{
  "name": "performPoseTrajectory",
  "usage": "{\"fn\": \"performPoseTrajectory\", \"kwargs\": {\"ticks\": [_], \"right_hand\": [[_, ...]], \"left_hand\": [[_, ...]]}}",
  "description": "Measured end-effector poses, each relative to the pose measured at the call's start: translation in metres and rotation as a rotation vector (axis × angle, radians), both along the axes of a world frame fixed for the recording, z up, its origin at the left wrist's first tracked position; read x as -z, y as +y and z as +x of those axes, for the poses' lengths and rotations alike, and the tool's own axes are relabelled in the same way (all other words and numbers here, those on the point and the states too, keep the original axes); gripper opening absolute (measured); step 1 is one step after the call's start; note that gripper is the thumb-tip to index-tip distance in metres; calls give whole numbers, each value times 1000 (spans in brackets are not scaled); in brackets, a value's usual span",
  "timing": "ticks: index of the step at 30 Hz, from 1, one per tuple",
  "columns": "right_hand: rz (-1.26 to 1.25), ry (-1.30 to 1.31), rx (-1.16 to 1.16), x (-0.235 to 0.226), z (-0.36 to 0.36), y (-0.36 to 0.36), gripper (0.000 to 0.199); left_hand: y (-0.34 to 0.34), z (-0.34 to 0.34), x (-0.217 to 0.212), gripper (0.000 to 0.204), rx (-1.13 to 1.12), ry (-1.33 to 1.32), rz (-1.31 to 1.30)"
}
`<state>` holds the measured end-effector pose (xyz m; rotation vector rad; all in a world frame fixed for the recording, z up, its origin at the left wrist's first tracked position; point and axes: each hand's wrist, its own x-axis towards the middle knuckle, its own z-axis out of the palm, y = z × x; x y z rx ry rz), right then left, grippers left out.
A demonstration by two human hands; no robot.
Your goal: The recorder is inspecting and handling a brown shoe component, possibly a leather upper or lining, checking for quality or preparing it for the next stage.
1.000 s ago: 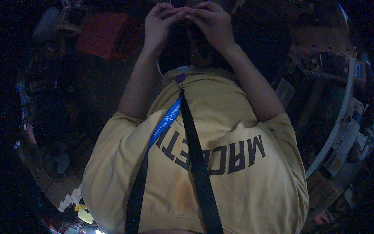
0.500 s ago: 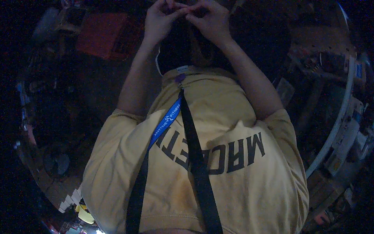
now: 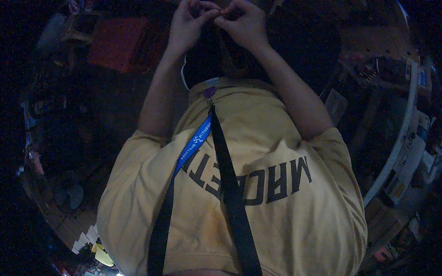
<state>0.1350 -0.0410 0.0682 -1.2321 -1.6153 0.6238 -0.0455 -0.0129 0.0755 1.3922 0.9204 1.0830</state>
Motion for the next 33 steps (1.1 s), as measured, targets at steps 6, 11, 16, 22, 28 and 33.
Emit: {"fn": "performPoseTrajectory", "kwargs": {"ticks": [6,11,16,22,28,33], "right_hand": [[-73,155,-32,24,4,1,19],[-41,-44,40,24,5,-4,21],[-26,-83,27,24,8,-3,22],[-143,52,49,21,9,-5,24],[-277,271,-58,23,18,-3,23],[-262,265,-50,20,19,-6,23]], "left_hand": [[4,-6,5,29,-53,28,4],[3,-8,0,29,7,-24,-78],[5,-10,3,25,100,-54,-72],[-2,-9,-6,22,109,-82,-29],[-2,-4,2,21,27,-81,58],[-7,-3,5,26,-167,267,93]]}}
